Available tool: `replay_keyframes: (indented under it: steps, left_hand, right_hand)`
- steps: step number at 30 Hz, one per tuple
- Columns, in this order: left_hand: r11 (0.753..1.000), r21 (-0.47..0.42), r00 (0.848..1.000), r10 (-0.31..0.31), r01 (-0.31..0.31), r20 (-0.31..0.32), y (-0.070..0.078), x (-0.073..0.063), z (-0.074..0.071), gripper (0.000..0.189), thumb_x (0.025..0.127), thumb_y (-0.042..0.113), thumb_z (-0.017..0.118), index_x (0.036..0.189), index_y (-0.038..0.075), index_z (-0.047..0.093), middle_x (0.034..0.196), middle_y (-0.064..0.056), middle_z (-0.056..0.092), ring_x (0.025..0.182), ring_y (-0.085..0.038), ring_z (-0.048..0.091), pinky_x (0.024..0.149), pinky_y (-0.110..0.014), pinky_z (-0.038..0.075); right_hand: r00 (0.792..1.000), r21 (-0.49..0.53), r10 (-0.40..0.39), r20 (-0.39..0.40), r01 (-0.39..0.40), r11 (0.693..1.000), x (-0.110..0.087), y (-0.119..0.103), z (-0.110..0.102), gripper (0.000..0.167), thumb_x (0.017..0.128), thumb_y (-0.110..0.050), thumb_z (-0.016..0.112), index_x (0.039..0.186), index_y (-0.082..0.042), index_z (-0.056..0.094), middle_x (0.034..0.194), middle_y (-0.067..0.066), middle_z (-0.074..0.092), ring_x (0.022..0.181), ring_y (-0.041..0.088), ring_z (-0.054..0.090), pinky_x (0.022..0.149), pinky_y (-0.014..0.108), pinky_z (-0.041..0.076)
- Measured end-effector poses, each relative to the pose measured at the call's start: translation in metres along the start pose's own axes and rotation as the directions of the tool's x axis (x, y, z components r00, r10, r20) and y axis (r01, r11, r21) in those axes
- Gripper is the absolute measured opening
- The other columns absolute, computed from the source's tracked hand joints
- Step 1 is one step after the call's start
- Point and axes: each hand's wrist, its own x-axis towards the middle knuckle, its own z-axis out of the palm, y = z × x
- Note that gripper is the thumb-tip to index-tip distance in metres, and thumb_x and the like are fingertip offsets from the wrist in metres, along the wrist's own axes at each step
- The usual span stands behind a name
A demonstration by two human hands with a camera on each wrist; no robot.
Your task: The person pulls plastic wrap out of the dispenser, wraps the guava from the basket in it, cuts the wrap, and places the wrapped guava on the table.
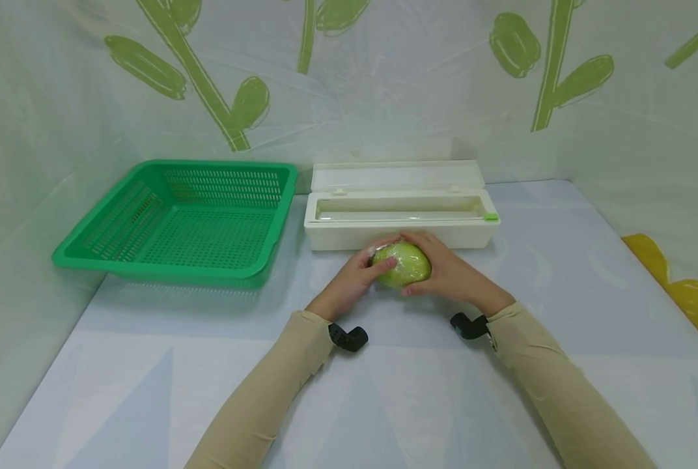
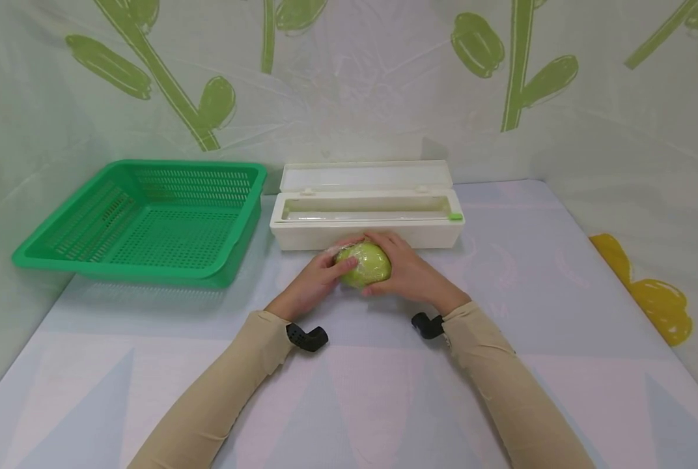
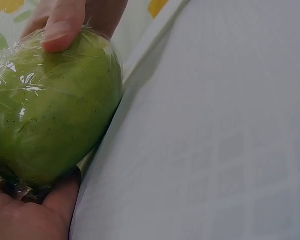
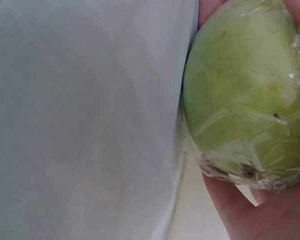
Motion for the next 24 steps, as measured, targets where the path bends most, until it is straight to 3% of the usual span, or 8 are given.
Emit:
replay_keyframes:
  steps: [5,7,12,19,24]
  left_hand:
    - [0.996,0.09,1.0,-0.027,0.026,0.009,0.015,-0.007,0.002,0.044,0.09,0.034,0.052,0.132,0.032,0.042,0.133,0.01,0.038,0.114,-0.014,0.039,0.093,-0.037,0.032]
    - [0.986,0.167,0.999,-0.029,0.026,0.015,0.012,-0.005,0.001,0.045,0.09,0.04,0.049,0.133,0.037,0.038,0.135,0.013,0.035,0.117,-0.012,0.037,0.094,-0.038,0.031]
    - [0.951,0.306,0.997,0.014,-0.035,0.071,-0.003,0.002,-0.001,0.054,0.087,0.045,0.051,0.135,0.042,0.025,0.139,0.014,0.023,0.123,-0.01,0.029,0.097,-0.04,0.028]
    - [0.896,0.415,0.986,0.118,-0.156,0.115,-0.003,0.002,0.0,0.063,0.085,0.039,0.057,0.137,0.04,0.022,0.14,0.007,0.019,0.121,-0.013,0.03,0.096,-0.04,0.029]
    - [0.86,0.489,0.988,0.105,-0.146,0.112,0.0,0.001,0.001,0.059,0.088,0.043,0.051,0.138,0.044,0.02,0.144,0.003,0.01,0.127,-0.019,0.022,0.098,-0.045,0.025]
  right_hand:
    - [0.997,0.012,0.082,-0.009,-0.082,0.997,-0.001,-0.003,0.0,0.097,0.065,-0.043,0.076,0.142,-0.024,0.02,0.135,0.003,0.031,0.114,0.019,0.037,0.091,0.043,0.034]
    - [0.995,0.02,0.102,-0.011,-0.102,0.995,-0.001,-0.003,0.0,0.097,0.065,-0.046,0.075,0.142,-0.025,0.02,0.135,0.002,0.031,0.113,0.018,0.037,0.089,0.042,0.035]
    - [0.994,0.017,0.111,-0.024,-0.11,0.994,0.0,-0.001,0.001,0.097,0.064,-0.052,0.073,0.142,-0.025,0.02,0.133,0.002,0.032,0.111,0.018,0.039,0.087,0.041,0.036]
    - [0.987,0.038,0.157,-0.033,-0.156,0.987,0.001,0.001,0.002,0.098,0.063,-0.057,0.071,0.141,-0.027,0.02,0.133,0.002,0.032,0.109,0.018,0.04,0.086,0.042,0.037]
    - [0.979,0.043,0.2,-0.036,-0.198,0.979,0.001,-0.001,0.001,0.099,0.062,-0.059,0.07,0.141,-0.027,0.019,0.135,0.002,0.031,0.107,0.019,0.042,0.084,0.04,0.039]
